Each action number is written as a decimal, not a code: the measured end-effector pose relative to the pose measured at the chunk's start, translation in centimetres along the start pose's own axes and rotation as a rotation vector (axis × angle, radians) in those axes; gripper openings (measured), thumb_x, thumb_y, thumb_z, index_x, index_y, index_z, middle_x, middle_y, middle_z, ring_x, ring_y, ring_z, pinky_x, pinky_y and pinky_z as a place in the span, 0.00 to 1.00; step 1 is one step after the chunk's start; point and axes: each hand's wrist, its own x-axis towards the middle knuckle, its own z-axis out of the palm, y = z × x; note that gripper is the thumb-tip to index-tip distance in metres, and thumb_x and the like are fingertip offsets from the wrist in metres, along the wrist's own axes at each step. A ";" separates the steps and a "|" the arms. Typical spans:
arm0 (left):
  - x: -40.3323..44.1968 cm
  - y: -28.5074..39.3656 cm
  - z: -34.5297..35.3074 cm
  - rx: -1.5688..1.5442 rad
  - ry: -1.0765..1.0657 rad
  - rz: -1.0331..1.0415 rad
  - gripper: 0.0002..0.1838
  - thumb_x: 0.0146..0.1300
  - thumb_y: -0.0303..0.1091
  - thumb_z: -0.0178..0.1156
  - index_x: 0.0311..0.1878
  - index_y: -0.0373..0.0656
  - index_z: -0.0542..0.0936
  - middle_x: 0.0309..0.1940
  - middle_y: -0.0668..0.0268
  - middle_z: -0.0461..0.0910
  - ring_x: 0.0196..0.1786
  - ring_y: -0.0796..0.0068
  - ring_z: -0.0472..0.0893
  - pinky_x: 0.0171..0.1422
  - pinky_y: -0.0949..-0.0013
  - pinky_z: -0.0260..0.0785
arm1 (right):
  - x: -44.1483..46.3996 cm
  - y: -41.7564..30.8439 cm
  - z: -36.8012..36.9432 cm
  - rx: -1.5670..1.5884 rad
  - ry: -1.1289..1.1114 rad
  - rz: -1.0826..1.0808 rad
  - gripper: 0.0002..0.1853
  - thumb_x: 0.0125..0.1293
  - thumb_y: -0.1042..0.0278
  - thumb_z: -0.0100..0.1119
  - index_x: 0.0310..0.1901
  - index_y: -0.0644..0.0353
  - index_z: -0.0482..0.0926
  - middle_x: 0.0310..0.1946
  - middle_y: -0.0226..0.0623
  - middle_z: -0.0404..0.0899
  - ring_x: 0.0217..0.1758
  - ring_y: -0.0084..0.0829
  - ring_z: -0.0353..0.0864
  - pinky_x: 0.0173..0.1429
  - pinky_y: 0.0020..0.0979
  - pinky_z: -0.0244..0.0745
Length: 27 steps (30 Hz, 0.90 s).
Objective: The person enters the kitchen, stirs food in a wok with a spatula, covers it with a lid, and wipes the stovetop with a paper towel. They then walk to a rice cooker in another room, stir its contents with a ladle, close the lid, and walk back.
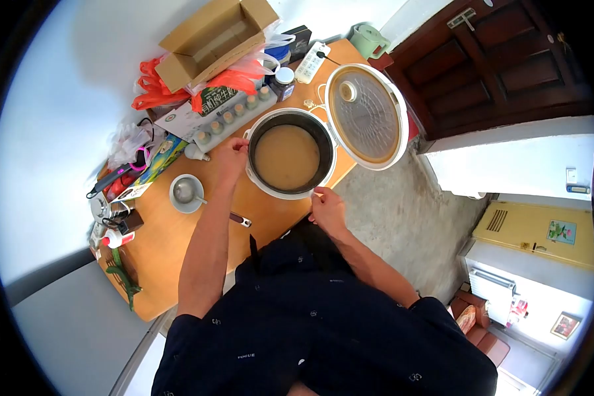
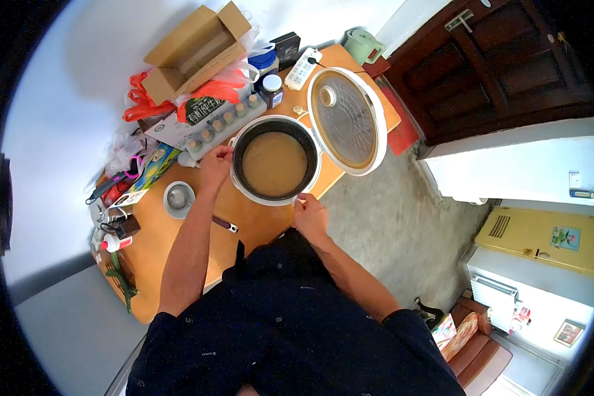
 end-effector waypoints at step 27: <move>0.1 -0.5 0.0 0.084 0.045 0.073 0.07 0.62 0.29 0.63 0.41 0.45 0.87 0.33 0.62 0.87 0.36 0.68 0.85 0.44 0.66 0.76 | -3.7 0.3 7.7 0.021 -0.212 -0.320 0.33 0.71 0.66 0.54 0.75 0.66 0.57 0.20 0.34 0.77 0.17 0.23 0.76 0.24 0.28 0.73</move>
